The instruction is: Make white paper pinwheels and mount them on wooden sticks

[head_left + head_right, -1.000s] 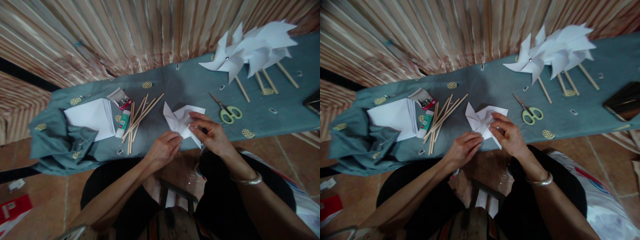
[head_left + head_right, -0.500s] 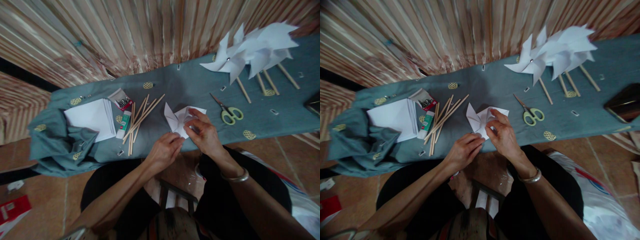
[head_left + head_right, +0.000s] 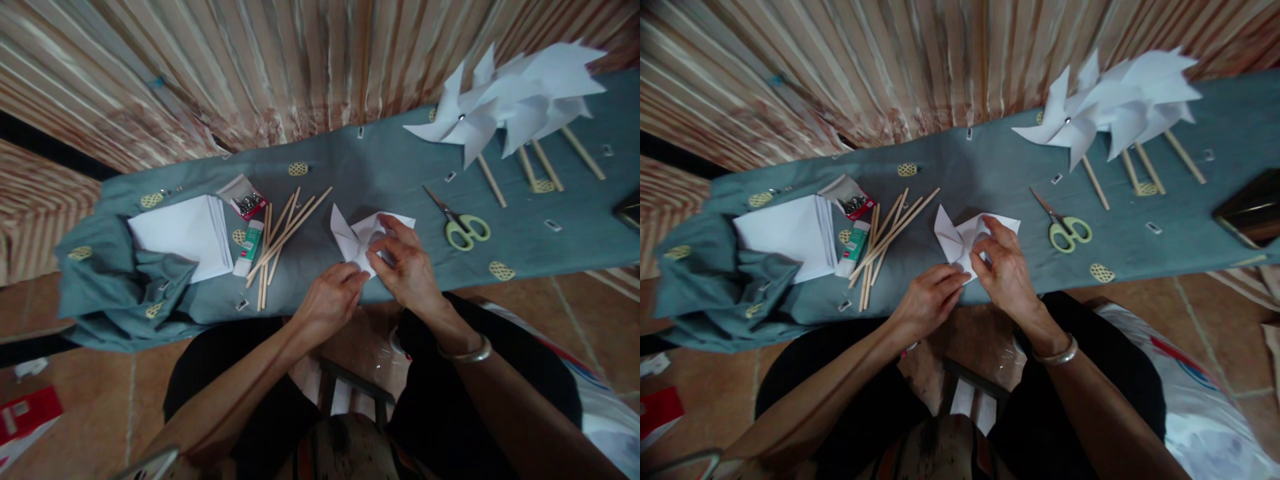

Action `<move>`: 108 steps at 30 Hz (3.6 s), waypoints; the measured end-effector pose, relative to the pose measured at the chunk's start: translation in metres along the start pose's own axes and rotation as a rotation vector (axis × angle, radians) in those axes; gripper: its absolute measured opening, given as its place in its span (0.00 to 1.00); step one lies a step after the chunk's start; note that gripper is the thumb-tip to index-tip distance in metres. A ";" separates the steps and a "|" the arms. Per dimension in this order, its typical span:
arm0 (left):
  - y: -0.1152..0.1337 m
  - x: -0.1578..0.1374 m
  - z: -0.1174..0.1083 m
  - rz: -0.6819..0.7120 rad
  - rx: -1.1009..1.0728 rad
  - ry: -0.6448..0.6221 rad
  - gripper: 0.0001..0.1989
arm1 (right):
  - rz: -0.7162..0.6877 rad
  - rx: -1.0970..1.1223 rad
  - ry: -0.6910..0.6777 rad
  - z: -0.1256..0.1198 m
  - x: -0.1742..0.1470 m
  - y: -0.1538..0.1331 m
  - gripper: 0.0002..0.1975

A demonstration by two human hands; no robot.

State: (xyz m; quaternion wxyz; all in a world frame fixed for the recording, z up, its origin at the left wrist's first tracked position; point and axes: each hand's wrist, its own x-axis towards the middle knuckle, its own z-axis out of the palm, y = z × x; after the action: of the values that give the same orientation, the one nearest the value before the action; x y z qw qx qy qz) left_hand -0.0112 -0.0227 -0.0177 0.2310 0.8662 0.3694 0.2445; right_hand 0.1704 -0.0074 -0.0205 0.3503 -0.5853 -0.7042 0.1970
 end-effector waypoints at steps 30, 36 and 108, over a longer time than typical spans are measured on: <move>0.001 0.004 -0.003 -0.069 -0.009 -0.085 0.16 | 0.029 -0.020 0.013 0.003 0.000 0.000 0.06; 0.002 0.006 -0.004 -0.089 -0.007 -0.099 0.15 | 0.030 -0.034 0.015 0.002 0.000 -0.002 0.04; -0.026 0.012 -0.031 0.062 0.303 -0.013 0.12 | -0.046 -0.299 0.076 -0.044 -0.004 0.034 0.19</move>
State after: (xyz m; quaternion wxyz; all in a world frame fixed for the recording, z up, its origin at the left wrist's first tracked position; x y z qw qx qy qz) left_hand -0.0359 0.0093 -0.0051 0.0922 0.9036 0.3740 0.1875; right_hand 0.2259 -0.0092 -0.0154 0.2901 -0.6218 -0.7251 0.0593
